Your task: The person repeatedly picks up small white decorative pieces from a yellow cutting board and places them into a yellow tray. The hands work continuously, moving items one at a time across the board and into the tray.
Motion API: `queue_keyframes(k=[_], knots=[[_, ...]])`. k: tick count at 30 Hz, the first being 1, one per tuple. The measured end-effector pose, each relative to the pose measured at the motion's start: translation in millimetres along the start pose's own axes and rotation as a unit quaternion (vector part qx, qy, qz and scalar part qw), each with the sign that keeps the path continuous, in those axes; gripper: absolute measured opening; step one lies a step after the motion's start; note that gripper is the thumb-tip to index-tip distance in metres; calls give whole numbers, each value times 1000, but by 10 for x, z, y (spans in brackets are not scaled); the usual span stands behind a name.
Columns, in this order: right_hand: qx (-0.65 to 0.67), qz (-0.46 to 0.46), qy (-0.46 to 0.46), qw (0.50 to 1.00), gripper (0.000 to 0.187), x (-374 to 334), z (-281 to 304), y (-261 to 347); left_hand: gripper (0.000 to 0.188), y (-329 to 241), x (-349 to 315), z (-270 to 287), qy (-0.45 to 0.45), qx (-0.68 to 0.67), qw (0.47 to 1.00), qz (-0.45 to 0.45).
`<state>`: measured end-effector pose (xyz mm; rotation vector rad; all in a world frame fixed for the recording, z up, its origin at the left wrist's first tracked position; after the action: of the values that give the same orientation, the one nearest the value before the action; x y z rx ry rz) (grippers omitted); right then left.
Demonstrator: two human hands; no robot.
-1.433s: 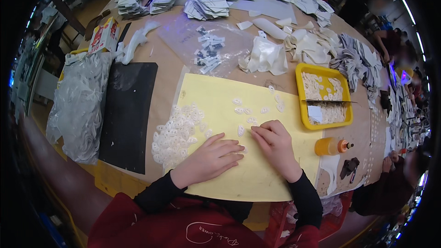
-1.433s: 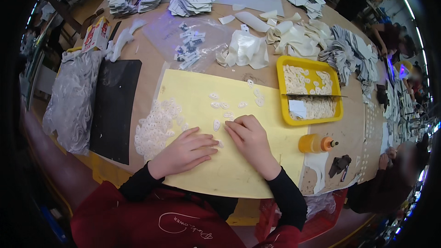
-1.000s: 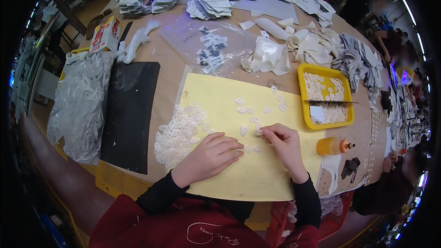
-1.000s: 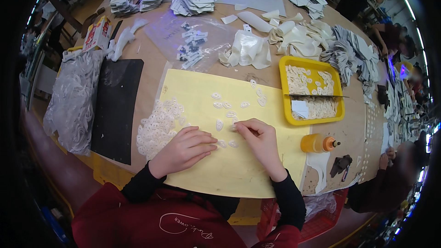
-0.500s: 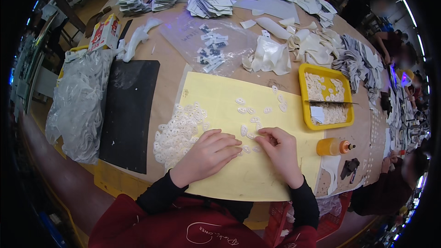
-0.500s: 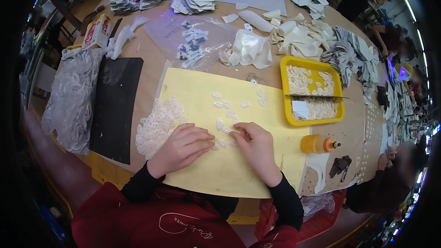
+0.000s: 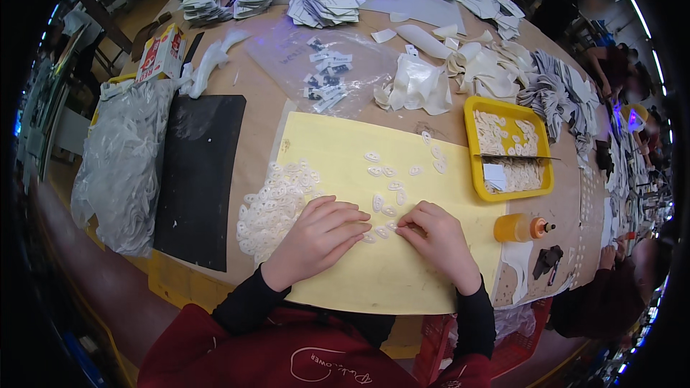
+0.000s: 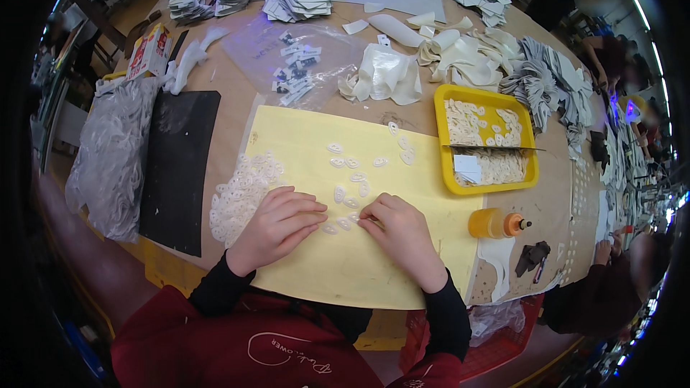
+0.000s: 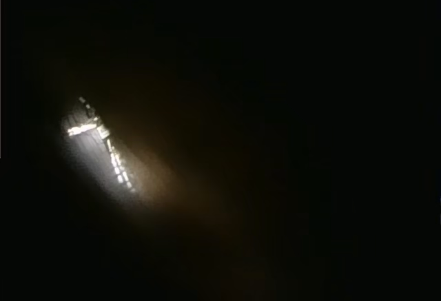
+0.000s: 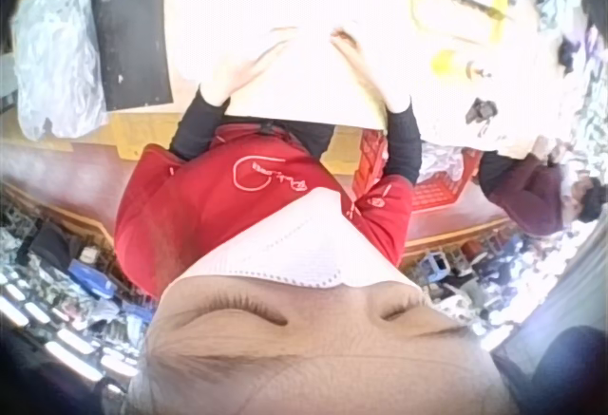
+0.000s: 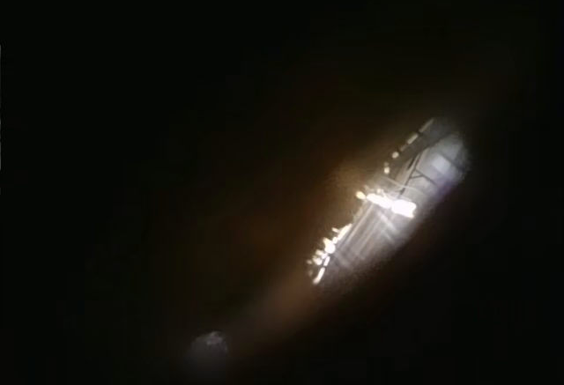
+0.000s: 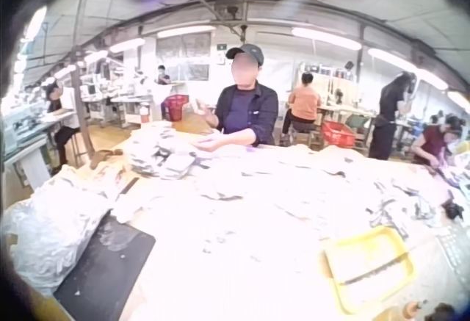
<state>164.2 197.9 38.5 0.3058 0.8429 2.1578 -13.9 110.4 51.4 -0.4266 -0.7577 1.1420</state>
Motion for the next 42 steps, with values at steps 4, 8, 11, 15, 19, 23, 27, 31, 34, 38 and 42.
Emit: queue_keyframes(k=[4,8,11,15,19,23,27,31,34,38,42], knots=[[31,-21,-53,998,10,-3,125,-38,19,-4,5,25,-8,3,1000,-1],[51,-7,-105,993,12,17,194,-27,19,-19,10,65,-20,9,1000,-2],[-25,80,-86,993,14,34,101,147,19,-20,14,89,-27,11,1000,-1],[-70,118,-71,988,16,23,21,160,18,-16,19,86,-28,11,1000,5],[-6,63,-43,997,20,32,85,54,19,-10,10,83,-24,9,1000,9],[23,72,-4,997,21,11,-51,57,20,25,-7,45,-11,-28,999,25],[48,88,31,994,19,-22,-153,192,34,69,-39,-174,57,0,998,29],[56,50,-35,997,17,-1,50,158,47,-55,-77,-436,102,108,989,-25],[59,42,-97,993,17,13,187,143,49,-90,-149,-583,135,172,974,-56],[-14,141,-143,980,19,6,93,207,38,9,-162,-564,116,224,966,-53],[-87,176,-106,975,25,11,-121,345,15,121,-122,-267,47,167,985,3]])
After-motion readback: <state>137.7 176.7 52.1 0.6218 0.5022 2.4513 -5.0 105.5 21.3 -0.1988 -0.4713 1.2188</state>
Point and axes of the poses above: each hand's wrist, its own x-axis towards the middle knuckle, its own z-axis out of the back of the hand, y = z × x, the point moved 8 cm from there along x, towards the middle knuckle, and after that the axes turned 1 degree about y, right-handed, at the moved point
